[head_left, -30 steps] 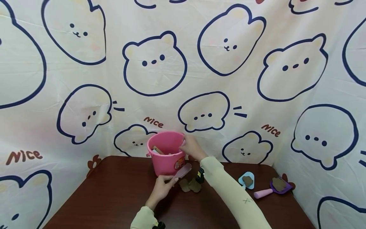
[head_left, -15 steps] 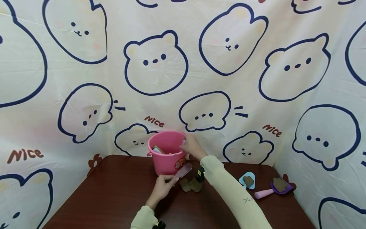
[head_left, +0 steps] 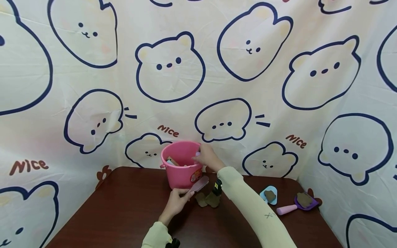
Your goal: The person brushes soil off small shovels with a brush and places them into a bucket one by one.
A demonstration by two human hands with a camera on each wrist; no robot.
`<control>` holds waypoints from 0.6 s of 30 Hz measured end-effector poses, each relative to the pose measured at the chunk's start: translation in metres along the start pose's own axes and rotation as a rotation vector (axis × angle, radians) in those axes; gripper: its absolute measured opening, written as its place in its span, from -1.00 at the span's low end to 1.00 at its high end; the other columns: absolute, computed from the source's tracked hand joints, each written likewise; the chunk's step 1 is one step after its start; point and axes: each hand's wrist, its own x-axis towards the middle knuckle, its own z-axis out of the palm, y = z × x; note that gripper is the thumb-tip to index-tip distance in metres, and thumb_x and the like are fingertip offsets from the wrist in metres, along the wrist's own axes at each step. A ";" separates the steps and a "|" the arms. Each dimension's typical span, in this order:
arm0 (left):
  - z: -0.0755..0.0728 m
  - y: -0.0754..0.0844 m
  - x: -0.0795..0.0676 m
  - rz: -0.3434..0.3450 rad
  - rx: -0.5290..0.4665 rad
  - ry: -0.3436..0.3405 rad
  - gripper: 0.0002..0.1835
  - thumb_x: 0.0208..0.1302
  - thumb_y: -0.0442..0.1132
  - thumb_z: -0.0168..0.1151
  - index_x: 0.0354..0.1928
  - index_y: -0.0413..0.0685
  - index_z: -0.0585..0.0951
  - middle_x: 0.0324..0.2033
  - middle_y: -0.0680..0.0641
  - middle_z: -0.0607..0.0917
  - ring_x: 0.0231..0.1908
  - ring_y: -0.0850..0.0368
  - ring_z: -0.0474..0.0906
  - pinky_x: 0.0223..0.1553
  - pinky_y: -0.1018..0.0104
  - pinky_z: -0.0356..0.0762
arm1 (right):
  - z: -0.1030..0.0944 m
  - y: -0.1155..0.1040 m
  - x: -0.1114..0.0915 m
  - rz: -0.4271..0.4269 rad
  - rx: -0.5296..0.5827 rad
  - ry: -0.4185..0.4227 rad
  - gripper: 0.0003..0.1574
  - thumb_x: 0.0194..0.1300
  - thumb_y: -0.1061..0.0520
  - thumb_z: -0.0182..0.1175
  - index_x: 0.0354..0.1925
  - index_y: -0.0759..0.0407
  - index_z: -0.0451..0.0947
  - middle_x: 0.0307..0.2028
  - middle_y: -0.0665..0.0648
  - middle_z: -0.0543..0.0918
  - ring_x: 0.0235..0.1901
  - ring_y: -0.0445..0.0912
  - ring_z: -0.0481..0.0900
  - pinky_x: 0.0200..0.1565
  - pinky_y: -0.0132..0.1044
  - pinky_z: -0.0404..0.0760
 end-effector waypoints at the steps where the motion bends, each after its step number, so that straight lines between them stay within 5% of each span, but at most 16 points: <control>1: 0.000 0.000 0.000 -0.002 0.000 -0.002 -0.76 0.43 -0.20 0.29 -0.23 -0.28 0.77 -0.59 0.00 0.53 -0.54 0.27 0.35 -0.45 0.42 0.33 | 0.000 0.000 0.000 -0.001 -0.005 -0.005 -0.75 0.24 0.17 0.45 -0.15 0.21 0.63 -0.39 0.14 0.69 -0.45 -0.04 0.60 -0.35 -0.27 0.66; 5: 0.001 0.002 -0.001 -0.005 -0.013 -0.003 -0.77 0.41 -0.21 0.30 -0.23 -0.27 0.77 -0.59 0.01 0.55 -0.55 0.28 0.36 -0.45 0.42 0.33 | -0.001 -0.002 -0.003 -0.005 -0.010 -0.015 -0.72 0.25 0.02 0.45 -0.32 0.18 0.61 -0.49 0.08 0.65 -0.47 -0.05 0.59 -0.41 -0.27 0.63; 13: 0.003 0.000 0.000 0.011 -0.019 -0.005 -0.74 0.41 -0.19 0.31 -0.29 -0.30 0.75 -0.61 0.00 0.53 -0.57 0.29 0.33 -0.47 0.42 0.31 | -0.019 -0.013 -0.012 0.003 -0.039 0.035 -0.47 0.28 -0.17 0.39 -0.10 0.25 0.59 -0.28 0.12 0.66 -0.30 -0.02 0.59 -0.29 -0.23 0.66; 18: 0.003 0.000 -0.001 0.021 -0.017 0.004 -0.75 0.41 -0.20 0.31 -0.31 -0.30 0.75 -0.60 0.00 0.54 -0.56 0.29 0.34 -0.45 0.43 0.31 | -0.034 -0.008 -0.024 0.020 -0.070 0.056 -0.56 0.33 -0.16 0.33 -0.14 0.20 0.65 -0.31 0.09 0.68 -0.33 -0.05 0.59 -0.29 -0.25 0.65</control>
